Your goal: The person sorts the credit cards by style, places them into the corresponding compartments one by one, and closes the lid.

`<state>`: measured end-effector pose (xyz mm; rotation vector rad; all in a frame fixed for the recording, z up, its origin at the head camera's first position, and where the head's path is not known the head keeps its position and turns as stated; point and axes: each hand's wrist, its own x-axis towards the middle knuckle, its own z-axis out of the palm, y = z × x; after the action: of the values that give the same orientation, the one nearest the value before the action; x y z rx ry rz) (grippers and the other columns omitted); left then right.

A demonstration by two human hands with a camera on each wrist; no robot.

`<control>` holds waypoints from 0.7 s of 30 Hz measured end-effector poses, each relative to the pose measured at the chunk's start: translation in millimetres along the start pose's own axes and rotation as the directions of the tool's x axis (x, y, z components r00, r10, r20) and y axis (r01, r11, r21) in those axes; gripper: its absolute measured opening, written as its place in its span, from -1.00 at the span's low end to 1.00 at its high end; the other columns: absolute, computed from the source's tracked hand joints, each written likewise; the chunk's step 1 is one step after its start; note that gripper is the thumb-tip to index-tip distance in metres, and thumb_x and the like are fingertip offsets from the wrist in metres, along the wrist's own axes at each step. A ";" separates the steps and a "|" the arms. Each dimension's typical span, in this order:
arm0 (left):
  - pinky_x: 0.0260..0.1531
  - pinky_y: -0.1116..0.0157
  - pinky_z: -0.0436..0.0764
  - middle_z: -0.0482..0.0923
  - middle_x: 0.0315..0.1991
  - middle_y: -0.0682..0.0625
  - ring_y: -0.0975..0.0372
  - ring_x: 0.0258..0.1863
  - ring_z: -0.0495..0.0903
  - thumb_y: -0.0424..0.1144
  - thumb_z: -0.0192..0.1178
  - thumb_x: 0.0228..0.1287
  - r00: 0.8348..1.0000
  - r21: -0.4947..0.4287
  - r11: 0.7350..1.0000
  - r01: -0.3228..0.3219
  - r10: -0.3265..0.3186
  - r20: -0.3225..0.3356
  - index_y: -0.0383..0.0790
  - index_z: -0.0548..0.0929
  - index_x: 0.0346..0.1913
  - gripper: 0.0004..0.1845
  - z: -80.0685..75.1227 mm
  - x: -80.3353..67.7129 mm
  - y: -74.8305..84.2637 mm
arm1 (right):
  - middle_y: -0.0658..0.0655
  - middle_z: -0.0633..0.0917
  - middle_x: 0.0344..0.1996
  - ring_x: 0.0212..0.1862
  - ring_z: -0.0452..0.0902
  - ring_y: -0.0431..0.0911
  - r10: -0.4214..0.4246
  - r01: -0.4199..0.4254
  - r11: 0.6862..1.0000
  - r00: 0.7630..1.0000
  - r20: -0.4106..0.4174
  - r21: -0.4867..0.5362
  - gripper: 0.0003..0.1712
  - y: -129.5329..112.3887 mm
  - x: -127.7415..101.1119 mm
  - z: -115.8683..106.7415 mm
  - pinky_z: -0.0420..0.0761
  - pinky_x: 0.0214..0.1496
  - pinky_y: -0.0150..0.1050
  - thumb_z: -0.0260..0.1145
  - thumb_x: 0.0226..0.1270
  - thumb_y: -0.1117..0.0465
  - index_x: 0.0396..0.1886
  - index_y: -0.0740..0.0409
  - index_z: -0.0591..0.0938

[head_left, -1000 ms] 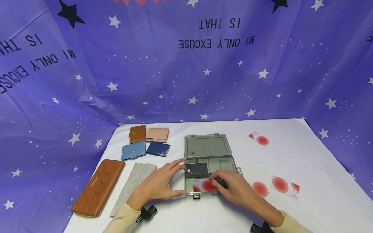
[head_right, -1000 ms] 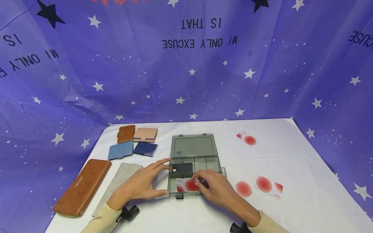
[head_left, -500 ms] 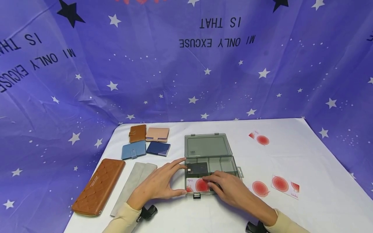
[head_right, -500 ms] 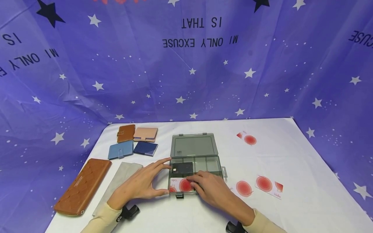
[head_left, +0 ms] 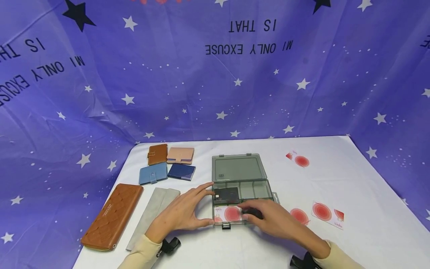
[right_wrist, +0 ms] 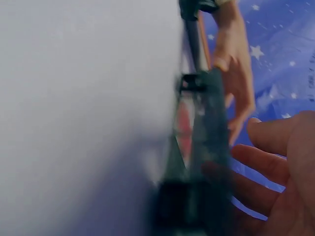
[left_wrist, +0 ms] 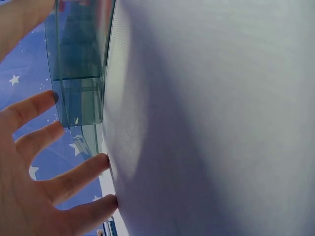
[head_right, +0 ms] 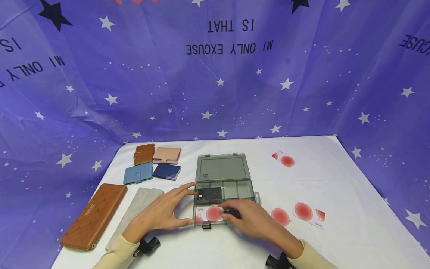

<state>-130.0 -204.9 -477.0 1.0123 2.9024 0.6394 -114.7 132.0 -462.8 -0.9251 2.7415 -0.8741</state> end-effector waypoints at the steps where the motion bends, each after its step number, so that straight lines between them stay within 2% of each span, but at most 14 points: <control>1: 0.14 -0.05 0.67 0.16 0.71 0.15 0.06 0.42 0.53 0.48 0.37 0.23 1.000 0.000 1.000 -0.001 0.001 -0.001 0.15 0.50 0.51 -0.13 -0.1 -0.2 -0.2 | -0.18 0.80 0.13 0.14 0.73 -0.16 0.005 -0.005 1.000 1.000 0.006 0.026 -0.62 1.2 -0.1 -4.9 0.71 0.15 -0.02 0.37 0.59 -0.09 0.28 -0.16 0.75; 4: 0.14 -0.05 0.67 0.16 0.71 0.14 0.06 0.41 0.54 0.47 0.38 0.23 1.000 0.000 1.000 -0.006 0.006 -0.003 0.16 0.50 0.50 -0.14 0.0 -0.6 -0.9 | -0.09 0.82 0.13 0.08 0.75 -0.18 0.013 -0.014 0.995 1.000 0.003 0.099 -0.60 7.4 -0.7 -21.6 0.74 0.04 -0.14 0.38 0.60 -0.04 0.29 -0.06 0.75; 6: 0.15 -0.05 0.67 0.16 0.71 0.13 0.06 0.42 0.54 0.47 0.38 0.24 1.000 -0.001 1.000 -0.009 0.009 -0.001 0.16 0.50 0.50 -0.14 0.0 -1.0 -1.5 | 0.00 0.82 0.13 0.05 0.76 -0.14 -0.002 0.006 0.991 1.000 -0.028 0.131 -0.62 16.2 -0.8 -33.9 0.75 0.00 -0.17 0.39 0.60 0.03 0.28 0.01 0.75; 10: 0.16 -0.05 0.67 0.16 0.71 0.13 0.06 0.43 0.52 0.47 0.37 0.24 1.000 0.003 1.000 -0.009 0.009 -0.003 0.14 0.49 0.51 -0.13 -0.2 -1.8 -2.3 | 0.04 0.85 0.04 0.06 0.79 -0.05 -0.001 0.016 0.996 0.987 -0.163 0.092 -0.68 50.3 4.3 -59.1 0.75 0.09 -0.03 0.43 0.56 0.16 0.22 0.06 0.76; 13: 0.12 -0.04 0.68 0.17 0.71 0.13 0.08 0.42 0.53 0.47 0.38 0.23 1.000 0.007 1.000 -0.007 0.007 -0.011 0.13 0.50 0.51 -0.13 -0.8 -1.9 -3.0 | 0.07 0.87 -0.03 0.03 0.81 0.04 0.060 -0.049 0.998 0.964 -0.260 0.049 -0.67 86.4 11.8 -76.6 0.73 0.13 0.10 0.46 0.52 0.20 0.21 0.11 0.76; 15: 0.11 -0.03 0.68 0.18 0.71 0.12 0.08 0.42 0.53 0.45 0.41 0.23 1.000 0.000 1.000 -0.007 0.007 -0.013 0.14 0.51 0.50 -0.14 -1.1 -1.5 -3.0 | 0.18 0.86 -0.03 0.03 0.81 0.14 0.108 -0.097 0.994 0.946 -0.305 0.050 -0.64 111.7 14.8 -86.0 0.71 0.14 0.15 0.47 0.51 0.22 0.22 0.22 0.73; 18: 0.10 -0.03 0.68 0.17 0.71 0.10 0.06 0.41 0.54 0.41 0.44 0.22 1.000 -0.017 1.000 -0.008 0.008 -0.007 0.16 0.51 0.48 -0.16 -0.8 -0.5 -2.3 | 0.31 0.83 0.00 0.05 0.78 0.26 0.178 -0.172 0.984 0.925 -0.335 0.046 -0.57 145.5 15.1 -96.8 0.68 0.13 0.22 0.47 0.50 0.22 0.25 0.31 0.69; 21: 0.11 -0.06 0.68 0.17 0.71 0.09 0.04 0.42 0.54 0.38 0.46 0.22 1.000 -0.028 1.000 -0.004 0.004 -0.004 0.16 0.52 0.48 -0.17 0.2 0.0 -1.6 | 0.38 0.82 0.00 0.06 0.75 0.34 0.215 -0.222 0.975 0.915 -0.342 0.020 -0.52 173.2 15.0 -103.9 0.62 0.14 0.28 0.49 0.48 0.21 0.27 0.36 0.66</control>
<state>-131.0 -206.0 -477.8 1.0157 2.8869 0.6812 -246.1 285.7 -472.8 -0.4881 3.0687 -1.0530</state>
